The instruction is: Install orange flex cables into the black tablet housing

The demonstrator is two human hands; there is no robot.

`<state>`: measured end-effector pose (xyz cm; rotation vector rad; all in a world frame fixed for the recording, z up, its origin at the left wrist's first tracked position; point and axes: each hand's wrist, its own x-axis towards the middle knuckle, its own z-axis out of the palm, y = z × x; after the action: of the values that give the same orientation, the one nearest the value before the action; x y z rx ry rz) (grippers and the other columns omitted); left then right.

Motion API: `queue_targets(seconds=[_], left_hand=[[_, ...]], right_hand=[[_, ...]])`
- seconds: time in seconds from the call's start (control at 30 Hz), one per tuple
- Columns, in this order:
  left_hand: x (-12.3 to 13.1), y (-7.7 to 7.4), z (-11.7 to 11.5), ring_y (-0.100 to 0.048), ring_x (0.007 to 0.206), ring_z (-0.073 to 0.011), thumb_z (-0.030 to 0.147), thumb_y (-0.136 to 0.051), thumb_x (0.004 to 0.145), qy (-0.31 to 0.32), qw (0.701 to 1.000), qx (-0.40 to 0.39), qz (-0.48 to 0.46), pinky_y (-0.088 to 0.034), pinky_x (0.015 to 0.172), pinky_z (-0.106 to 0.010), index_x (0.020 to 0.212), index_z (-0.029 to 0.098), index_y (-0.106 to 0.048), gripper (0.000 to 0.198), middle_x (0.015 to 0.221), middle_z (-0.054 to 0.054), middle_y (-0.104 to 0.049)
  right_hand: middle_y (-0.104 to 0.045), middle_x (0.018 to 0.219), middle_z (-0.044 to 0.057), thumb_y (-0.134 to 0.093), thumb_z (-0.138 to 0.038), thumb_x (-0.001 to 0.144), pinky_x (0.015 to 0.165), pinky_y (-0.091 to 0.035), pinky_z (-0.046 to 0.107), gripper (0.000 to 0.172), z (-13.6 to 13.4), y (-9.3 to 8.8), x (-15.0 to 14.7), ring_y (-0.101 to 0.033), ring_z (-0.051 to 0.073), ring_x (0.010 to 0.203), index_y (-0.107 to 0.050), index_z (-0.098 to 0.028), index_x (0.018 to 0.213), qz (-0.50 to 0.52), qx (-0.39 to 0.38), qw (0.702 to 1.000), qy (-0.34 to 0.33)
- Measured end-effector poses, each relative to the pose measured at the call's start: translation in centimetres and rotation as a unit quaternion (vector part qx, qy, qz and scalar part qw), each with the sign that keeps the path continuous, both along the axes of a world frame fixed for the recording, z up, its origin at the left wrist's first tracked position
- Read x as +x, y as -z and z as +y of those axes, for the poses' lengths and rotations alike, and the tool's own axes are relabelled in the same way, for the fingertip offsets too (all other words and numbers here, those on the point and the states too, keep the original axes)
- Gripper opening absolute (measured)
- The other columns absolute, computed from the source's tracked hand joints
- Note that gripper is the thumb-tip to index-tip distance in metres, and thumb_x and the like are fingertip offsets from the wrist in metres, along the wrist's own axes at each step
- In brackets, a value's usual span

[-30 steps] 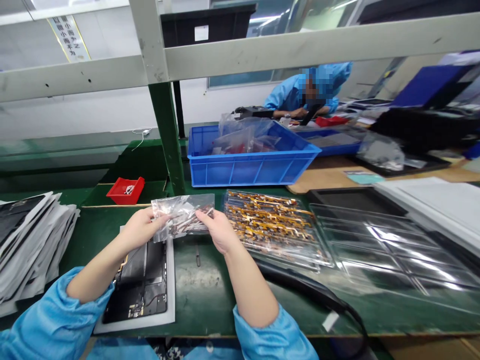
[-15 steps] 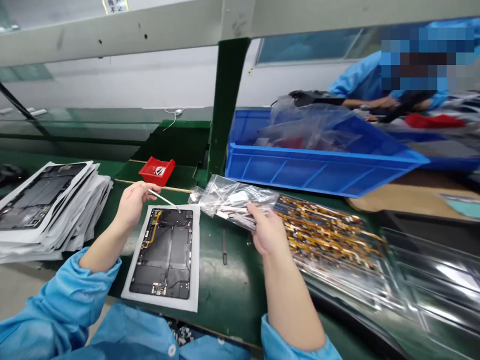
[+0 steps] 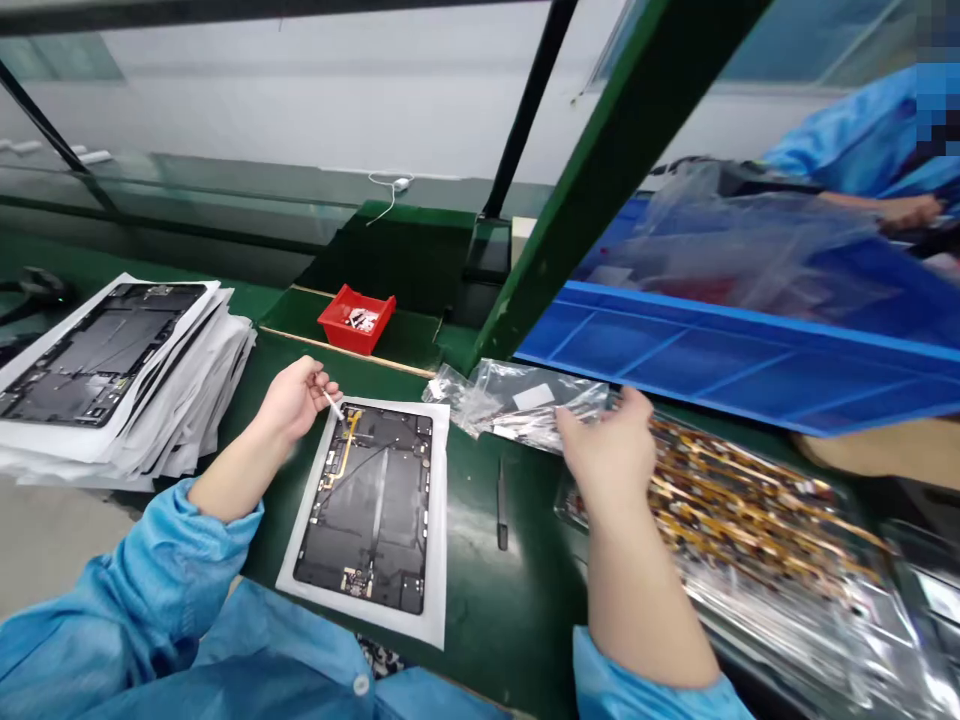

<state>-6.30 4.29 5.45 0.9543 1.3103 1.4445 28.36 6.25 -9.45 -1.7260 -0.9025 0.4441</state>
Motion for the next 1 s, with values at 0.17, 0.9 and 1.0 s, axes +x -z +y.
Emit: queue_targets(seconds=[0.17,0.9,1.0], left_hand=[[0.2,-0.7,-0.5,-0.027,0.045,-0.0040,0.028,-0.060,0.071,-0.003,1.000,-0.004,-0.003,-0.027,0.042,-0.017,0.075,0.020,-0.030,0.032,0.057,0.009,-0.029],[0.9,0.3,-2.0,-0.041,0.059,-0.0075,0.029,-0.066,0.085,0.090,0.959,0.071,0.259,-0.033,0.058,-0.022,0.086,0.015,-0.053,0.019,0.068,0.004,-0.048],[0.8,0.2,-2.0,-0.040,0.058,-0.0074,0.028,-0.065,0.085,0.078,0.958,0.073,0.267,-0.033,0.058,-0.022,0.086,0.015,-0.054,0.017,0.067,0.005,-0.046]], right_hand=[[-0.050,0.137,0.028,-0.068,-0.036,0.082,0.092,-0.041,0.060,0.059,-1.9,-1.3,-2.8,-0.048,0.051,0.122,-0.064,-0.007,0.134,-0.262,0.022,0.965,0.026],[-0.066,0.103,0.005,-0.068,-0.033,0.095,0.090,-0.038,0.037,0.021,-9.6,-3.5,-16.5,-0.058,0.024,0.102,-0.077,-0.022,0.110,-0.232,-0.007,0.895,-0.382],[-0.067,0.105,0.003,-0.072,-0.035,0.092,0.093,-0.039,0.037,0.016,-9.3,-5.1,-17.2,-0.060,0.024,0.107,-0.078,-0.025,0.104,-0.169,-0.096,0.900,-0.390]])
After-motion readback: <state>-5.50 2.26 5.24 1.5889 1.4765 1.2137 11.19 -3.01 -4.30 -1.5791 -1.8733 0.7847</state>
